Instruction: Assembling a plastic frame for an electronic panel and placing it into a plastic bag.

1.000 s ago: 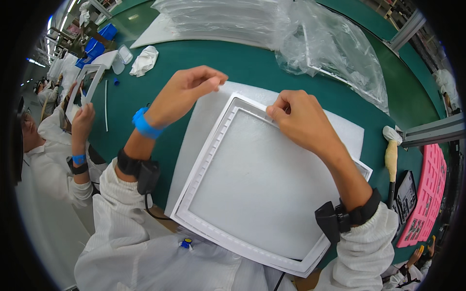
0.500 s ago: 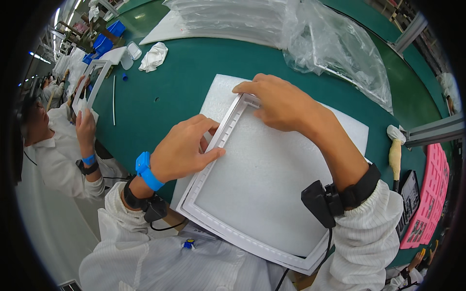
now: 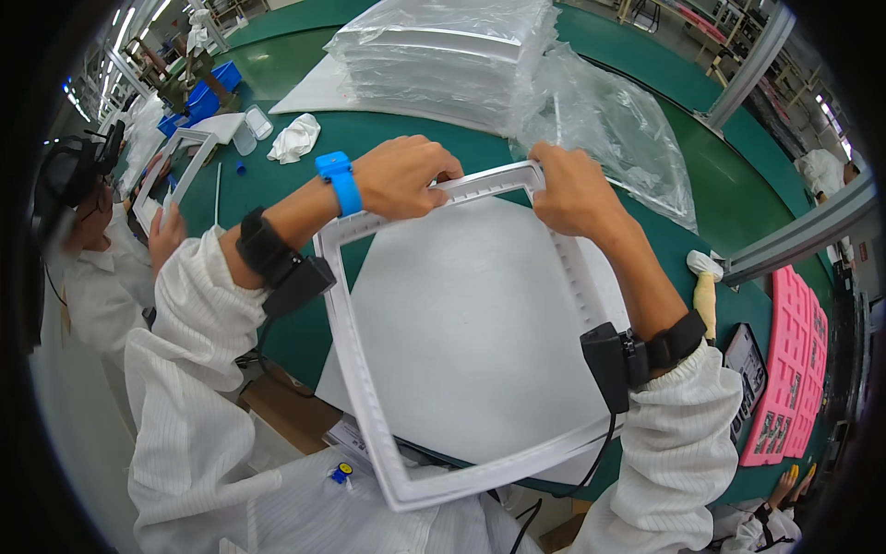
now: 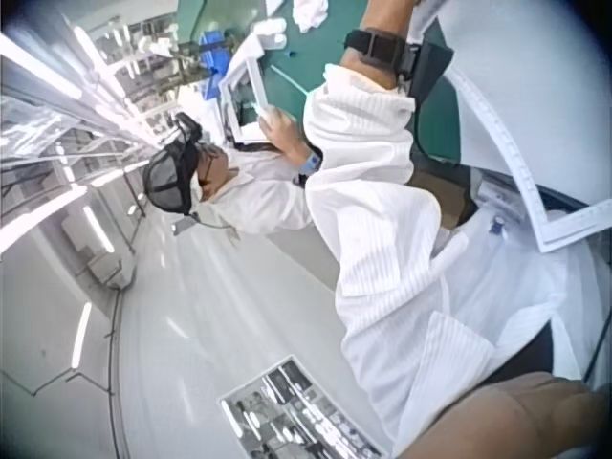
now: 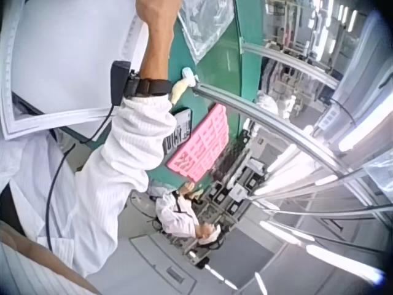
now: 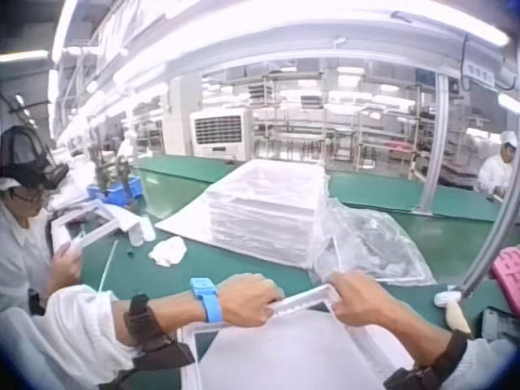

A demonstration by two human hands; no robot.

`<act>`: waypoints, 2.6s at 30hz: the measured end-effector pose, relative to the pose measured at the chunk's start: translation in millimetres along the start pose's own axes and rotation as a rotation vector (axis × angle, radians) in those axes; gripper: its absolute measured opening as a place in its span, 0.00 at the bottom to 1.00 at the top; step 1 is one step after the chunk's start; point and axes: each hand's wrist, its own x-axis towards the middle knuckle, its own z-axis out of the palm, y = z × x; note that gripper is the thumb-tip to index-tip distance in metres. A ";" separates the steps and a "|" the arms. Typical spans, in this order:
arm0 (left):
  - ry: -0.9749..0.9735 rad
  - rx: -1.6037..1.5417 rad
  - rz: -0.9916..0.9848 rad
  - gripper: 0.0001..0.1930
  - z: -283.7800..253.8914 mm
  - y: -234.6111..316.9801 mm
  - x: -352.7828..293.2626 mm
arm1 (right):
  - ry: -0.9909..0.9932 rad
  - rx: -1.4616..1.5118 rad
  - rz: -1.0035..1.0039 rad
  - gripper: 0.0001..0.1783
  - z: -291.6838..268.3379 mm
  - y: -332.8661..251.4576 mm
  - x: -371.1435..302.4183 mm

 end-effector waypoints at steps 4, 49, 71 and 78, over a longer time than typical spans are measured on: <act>-0.043 0.067 0.008 0.13 -0.2 8.3 10.9 | -0.005 -0.032 0.076 0.23 4.6 2.6 -19.0; -0.043 -0.564 0.002 0.16 55.0 -1.1 29.4 | -0.194 0.600 0.227 0.14 38.8 21.0 -23.1; -0.029 -0.317 0.063 0.16 42.2 -29.8 3.3 | -0.180 -0.064 0.248 0.44 51.8 -5.6 -3.2; 0.102 -0.302 0.171 0.09 37.9 3.0 -10.9 | 0.295 0.010 0.059 0.26 37.5 -17.7 -58.3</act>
